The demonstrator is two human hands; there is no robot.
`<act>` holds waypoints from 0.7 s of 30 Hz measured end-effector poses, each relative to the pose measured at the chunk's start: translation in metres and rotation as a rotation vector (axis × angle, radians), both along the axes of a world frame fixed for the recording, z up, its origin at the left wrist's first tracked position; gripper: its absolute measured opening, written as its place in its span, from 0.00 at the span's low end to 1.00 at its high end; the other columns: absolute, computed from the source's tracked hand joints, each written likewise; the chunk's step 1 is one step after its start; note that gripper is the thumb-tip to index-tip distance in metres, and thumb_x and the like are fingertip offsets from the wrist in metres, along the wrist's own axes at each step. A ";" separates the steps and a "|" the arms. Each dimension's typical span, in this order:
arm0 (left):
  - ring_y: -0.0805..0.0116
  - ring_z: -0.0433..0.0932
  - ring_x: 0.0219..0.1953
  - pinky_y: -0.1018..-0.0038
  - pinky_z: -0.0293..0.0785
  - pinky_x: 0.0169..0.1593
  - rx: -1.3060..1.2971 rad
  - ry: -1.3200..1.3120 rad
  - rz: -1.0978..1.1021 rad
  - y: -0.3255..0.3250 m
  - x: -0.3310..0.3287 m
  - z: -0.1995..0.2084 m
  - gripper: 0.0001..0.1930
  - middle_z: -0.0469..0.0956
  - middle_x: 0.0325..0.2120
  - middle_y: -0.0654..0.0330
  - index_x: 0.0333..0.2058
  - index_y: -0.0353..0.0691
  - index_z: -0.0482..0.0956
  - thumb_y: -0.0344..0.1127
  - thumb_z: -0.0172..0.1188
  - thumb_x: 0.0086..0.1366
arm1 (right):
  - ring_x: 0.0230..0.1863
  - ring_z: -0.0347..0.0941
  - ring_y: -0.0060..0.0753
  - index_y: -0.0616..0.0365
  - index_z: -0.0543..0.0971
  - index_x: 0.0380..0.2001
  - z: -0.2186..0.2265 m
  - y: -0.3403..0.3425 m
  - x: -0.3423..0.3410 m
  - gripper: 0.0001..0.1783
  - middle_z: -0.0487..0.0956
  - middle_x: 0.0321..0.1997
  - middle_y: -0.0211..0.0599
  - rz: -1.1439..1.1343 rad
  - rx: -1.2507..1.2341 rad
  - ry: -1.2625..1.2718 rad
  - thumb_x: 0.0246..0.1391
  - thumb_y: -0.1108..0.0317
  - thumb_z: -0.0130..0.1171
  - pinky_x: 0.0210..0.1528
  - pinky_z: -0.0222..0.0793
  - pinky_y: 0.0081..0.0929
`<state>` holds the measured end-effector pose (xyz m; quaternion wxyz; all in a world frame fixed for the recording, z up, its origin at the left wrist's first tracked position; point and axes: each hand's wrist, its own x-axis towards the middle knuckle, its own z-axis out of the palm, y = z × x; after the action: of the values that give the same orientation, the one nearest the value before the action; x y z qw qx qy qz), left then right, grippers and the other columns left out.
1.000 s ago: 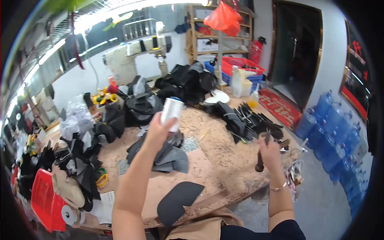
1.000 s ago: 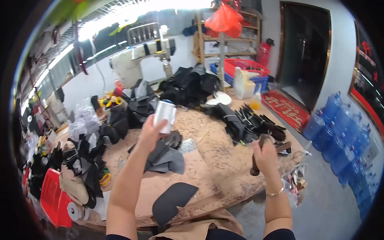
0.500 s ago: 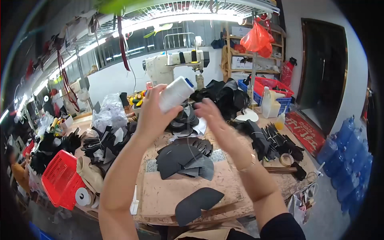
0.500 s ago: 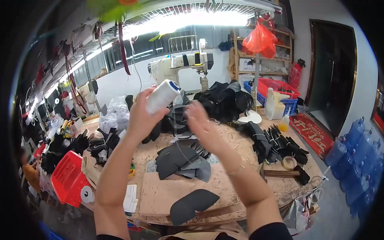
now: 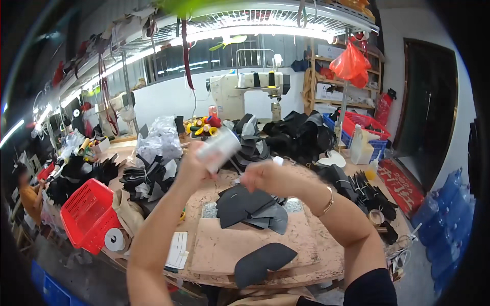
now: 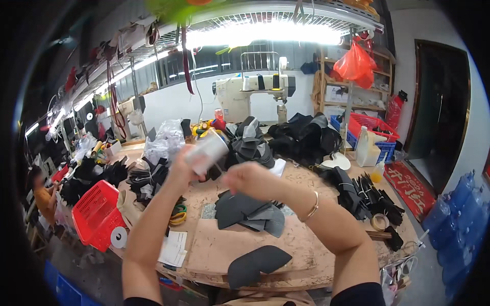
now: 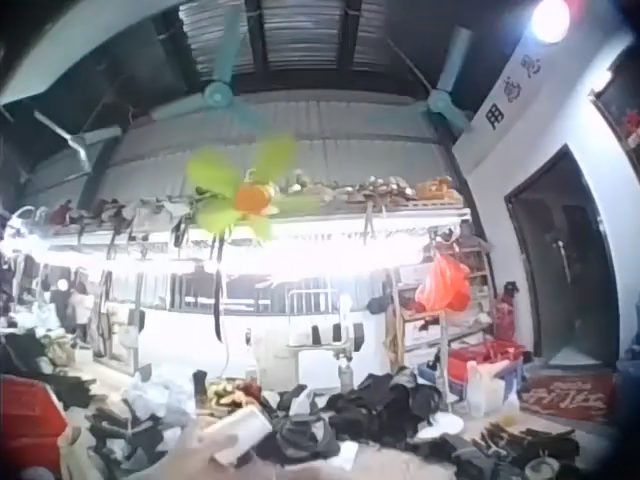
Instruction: Prepare and assemble leather or synthetic upper components for shoe manufacturing.
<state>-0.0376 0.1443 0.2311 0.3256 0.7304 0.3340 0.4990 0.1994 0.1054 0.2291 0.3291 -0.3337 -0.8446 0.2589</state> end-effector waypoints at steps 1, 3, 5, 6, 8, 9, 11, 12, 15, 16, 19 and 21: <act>0.62 0.79 0.31 0.70 0.78 0.31 -0.369 -0.508 -0.295 0.004 -0.009 0.010 0.26 0.75 0.36 0.55 0.47 0.39 0.66 0.41 0.66 0.54 | 0.26 0.65 0.13 0.57 0.78 0.27 -0.004 -0.004 -0.005 0.15 0.74 0.23 0.22 0.068 0.006 -0.077 0.63 0.61 0.51 0.30 0.63 0.17; 0.63 0.79 0.33 0.66 0.78 0.32 -0.608 -0.495 -0.647 -0.010 -0.012 0.003 0.29 0.76 0.38 0.53 0.49 0.37 0.68 0.46 0.65 0.53 | 0.24 0.64 0.18 0.57 0.77 0.25 0.000 0.006 0.011 0.18 0.70 0.21 0.22 -0.139 -0.330 0.080 0.63 0.56 0.50 0.27 0.61 0.20; 0.60 0.79 0.35 0.67 0.78 0.34 -0.173 0.470 -0.461 -0.023 0.006 0.006 0.29 0.76 0.38 0.53 0.47 0.39 0.71 0.40 0.71 0.47 | 0.26 0.65 0.18 0.58 0.77 0.27 0.011 0.023 0.033 0.17 0.72 0.22 0.23 -0.140 -0.373 0.069 0.62 0.56 0.51 0.28 0.62 0.21; 0.62 0.79 0.34 0.69 0.77 0.32 0.070 0.608 -0.186 -0.017 0.005 -0.010 0.27 0.76 0.38 0.54 0.46 0.40 0.71 0.40 0.70 0.48 | 0.26 0.66 0.18 0.58 0.77 0.27 0.018 0.010 0.019 0.17 0.73 0.23 0.23 -0.125 -0.191 -0.027 0.62 0.56 0.50 0.28 0.62 0.21; 0.65 0.78 0.32 0.73 0.76 0.28 -0.233 0.272 0.029 0.000 0.001 -0.029 0.23 0.76 0.37 0.56 0.43 0.40 0.71 0.39 0.69 0.50 | 0.26 0.66 0.18 0.57 0.77 0.26 0.004 0.002 0.004 0.19 0.74 0.23 0.23 -0.022 -0.140 -0.139 0.63 0.55 0.49 0.28 0.63 0.21; 0.66 0.79 0.29 0.73 0.74 0.27 -0.481 -0.323 -0.260 -0.001 -0.003 -0.020 0.23 0.77 0.37 0.52 0.41 0.38 0.72 0.46 0.68 0.53 | 0.25 0.65 0.17 0.57 0.77 0.26 -0.002 0.000 0.002 0.19 0.73 0.22 0.23 -0.009 -0.193 -0.140 0.63 0.54 0.49 0.27 0.62 0.21; 0.68 0.78 0.32 0.75 0.76 0.28 -0.658 -0.555 -0.927 -0.012 -0.013 -0.019 0.27 0.76 0.38 0.56 0.49 0.39 0.71 0.41 0.69 0.50 | 0.20 0.59 0.15 0.53 0.75 0.22 -0.006 0.009 0.014 0.20 0.67 0.18 0.20 -0.108 -0.451 0.071 0.63 0.53 0.48 0.23 0.58 0.20; 0.67 0.78 0.32 0.75 0.76 0.30 -0.428 -0.138 -0.819 -0.015 -0.009 -0.017 0.28 0.76 0.39 0.55 0.49 0.40 0.72 0.42 0.69 0.51 | 0.21 0.60 0.15 0.54 0.75 0.22 -0.003 0.012 0.019 0.20 0.68 0.19 0.21 -0.102 -0.420 0.049 0.63 0.53 0.48 0.24 0.58 0.20; 0.64 0.79 0.32 0.73 0.76 0.33 0.220 0.803 -0.037 -0.015 -0.002 -0.038 0.22 0.77 0.37 0.53 0.45 0.42 0.73 0.44 0.65 0.54 | 0.22 0.62 0.15 0.55 0.76 0.23 0.000 0.005 0.006 0.20 0.69 0.20 0.21 -0.064 -0.280 -0.093 0.63 0.53 0.49 0.25 0.60 0.20; 0.64 0.78 0.30 0.74 0.76 0.31 -0.155 0.250 -0.081 -0.006 0.003 -0.040 0.22 0.77 0.35 0.53 0.45 0.41 0.72 0.46 0.63 0.56 | 0.23 0.63 0.16 0.56 0.76 0.24 -0.003 -0.001 0.003 0.20 0.70 0.20 0.21 -0.062 -0.165 -0.208 0.63 0.53 0.49 0.26 0.60 0.20; 0.64 0.78 0.29 0.74 0.76 0.29 -0.650 -0.769 -0.760 -0.001 -0.007 -0.047 0.24 0.76 0.34 0.52 0.49 0.37 0.69 0.44 0.62 0.58 | 0.25 0.63 0.18 0.57 0.76 0.23 -0.013 0.000 0.012 0.20 0.70 0.20 0.26 -0.090 -0.373 -0.063 0.63 0.54 0.49 0.30 0.62 0.23; 0.65 0.79 0.32 0.74 0.77 0.31 -0.536 -0.003 -0.780 -0.010 -0.018 -0.048 0.27 0.77 0.33 0.52 0.49 0.37 0.69 0.45 0.65 0.55 | 0.24 0.63 0.18 0.57 0.75 0.23 -0.009 0.006 0.016 0.21 0.69 0.20 0.26 -0.082 -0.371 -0.042 0.63 0.54 0.49 0.30 0.61 0.22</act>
<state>-0.0558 0.1345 0.1833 0.6662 0.6908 0.1513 0.2370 0.2150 0.1118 0.2198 0.2544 -0.4280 -0.7748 0.3896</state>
